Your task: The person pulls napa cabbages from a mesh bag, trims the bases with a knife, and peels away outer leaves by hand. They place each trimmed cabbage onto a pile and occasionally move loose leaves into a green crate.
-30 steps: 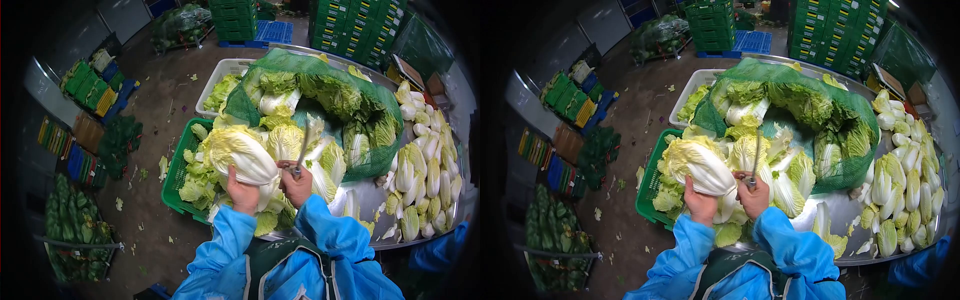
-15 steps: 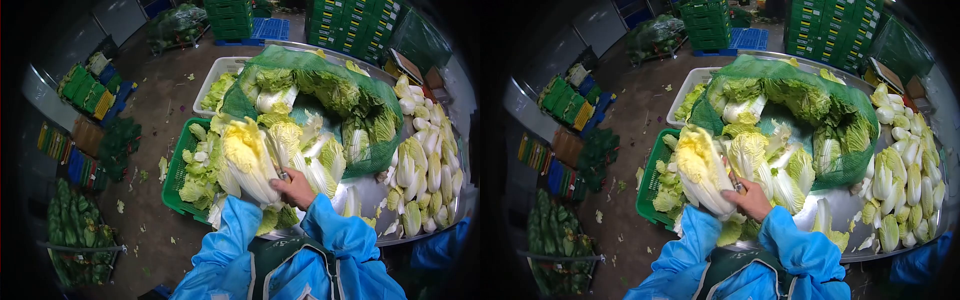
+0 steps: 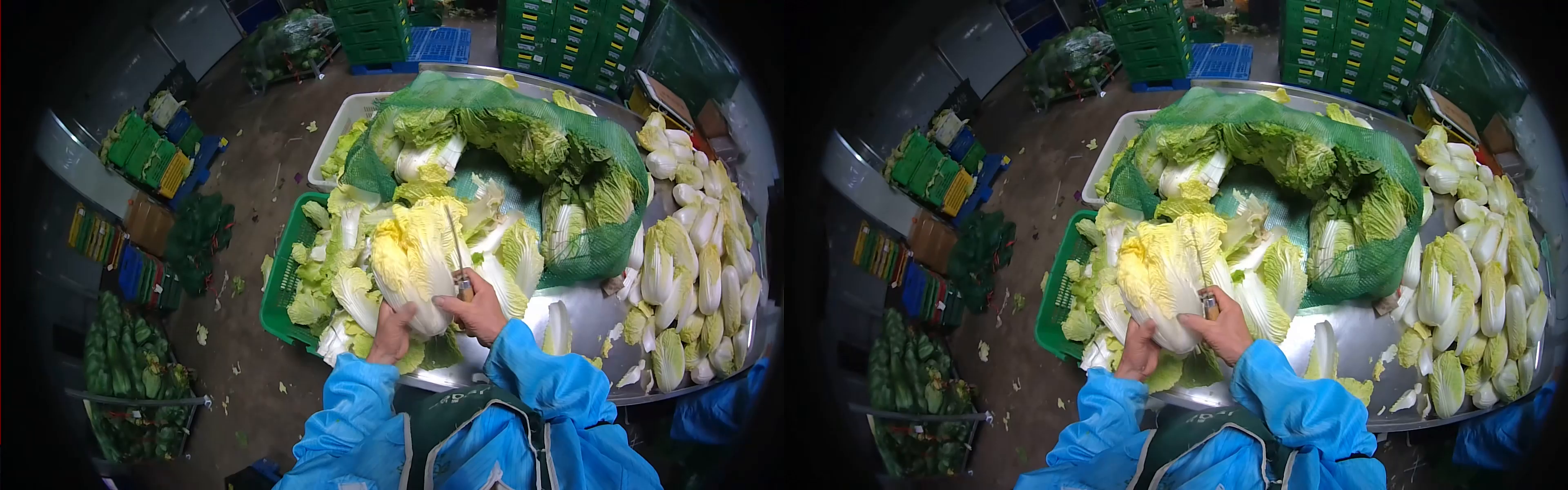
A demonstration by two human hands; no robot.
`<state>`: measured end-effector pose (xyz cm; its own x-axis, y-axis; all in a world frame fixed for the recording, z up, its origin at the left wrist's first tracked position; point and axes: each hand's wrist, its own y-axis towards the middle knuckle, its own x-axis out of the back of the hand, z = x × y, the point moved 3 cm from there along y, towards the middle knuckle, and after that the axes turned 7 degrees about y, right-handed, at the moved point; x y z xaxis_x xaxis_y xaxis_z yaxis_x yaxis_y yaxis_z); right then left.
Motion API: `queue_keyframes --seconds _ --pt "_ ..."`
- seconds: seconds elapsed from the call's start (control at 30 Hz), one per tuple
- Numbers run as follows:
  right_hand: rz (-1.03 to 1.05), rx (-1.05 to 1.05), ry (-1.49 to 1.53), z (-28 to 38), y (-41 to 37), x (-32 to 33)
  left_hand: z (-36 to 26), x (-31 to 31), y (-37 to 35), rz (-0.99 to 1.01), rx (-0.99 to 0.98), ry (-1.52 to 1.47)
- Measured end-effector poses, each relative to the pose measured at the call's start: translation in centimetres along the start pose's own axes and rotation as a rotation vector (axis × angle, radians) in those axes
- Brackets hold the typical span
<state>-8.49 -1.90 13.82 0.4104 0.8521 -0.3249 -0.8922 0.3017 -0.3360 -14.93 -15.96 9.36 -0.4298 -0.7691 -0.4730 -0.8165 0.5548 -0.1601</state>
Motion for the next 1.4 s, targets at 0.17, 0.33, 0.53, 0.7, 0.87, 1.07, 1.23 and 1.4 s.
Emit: queue_keyframes --seconds 0.17,0.33,0.53,0.7,0.87,1.07,1.23,1.4 --pt "-0.115 -0.026 0.218 1.3 -3.1 3.0 2.8 -1.6 0.5 -0.327 0.06 -0.539" --pt "-0.128 -0.034 0.246 -0.2 -1.3 9.6 0.4 -2.2 0.8 0.261 -0.031 -0.98" --pt "0.007 0.009 -0.009 2.8 -2.8 5.1 1.5 -4.5 0.2 0.078 0.007 -0.612" --pt "-0.067 0.298 -0.219 0.5 -2.0 4.7 4.1 -6.1 -0.6 -0.17 0.049 -0.399" --pt "-0.289 0.454 -0.264 -0.1 -2.8 6.1 4.5 -8.7 -0.3 -0.163 -0.038 -0.343" --pt "-0.549 0.125 0.07 -2.0 -1.5 10.7 4.8 -10.8 -0.1 -0.228 -0.107 -0.283" --pt "-0.406 0.039 -0.36 -6.8 -3.1 16.9 3.6 -11.9 1.4 0.065 0.004 -0.543" --pt "-0.302 -0.055 -0.009 0.4 -8.9 16.9 7.1 -15.8 2.0 0.112 0.168 -0.378"
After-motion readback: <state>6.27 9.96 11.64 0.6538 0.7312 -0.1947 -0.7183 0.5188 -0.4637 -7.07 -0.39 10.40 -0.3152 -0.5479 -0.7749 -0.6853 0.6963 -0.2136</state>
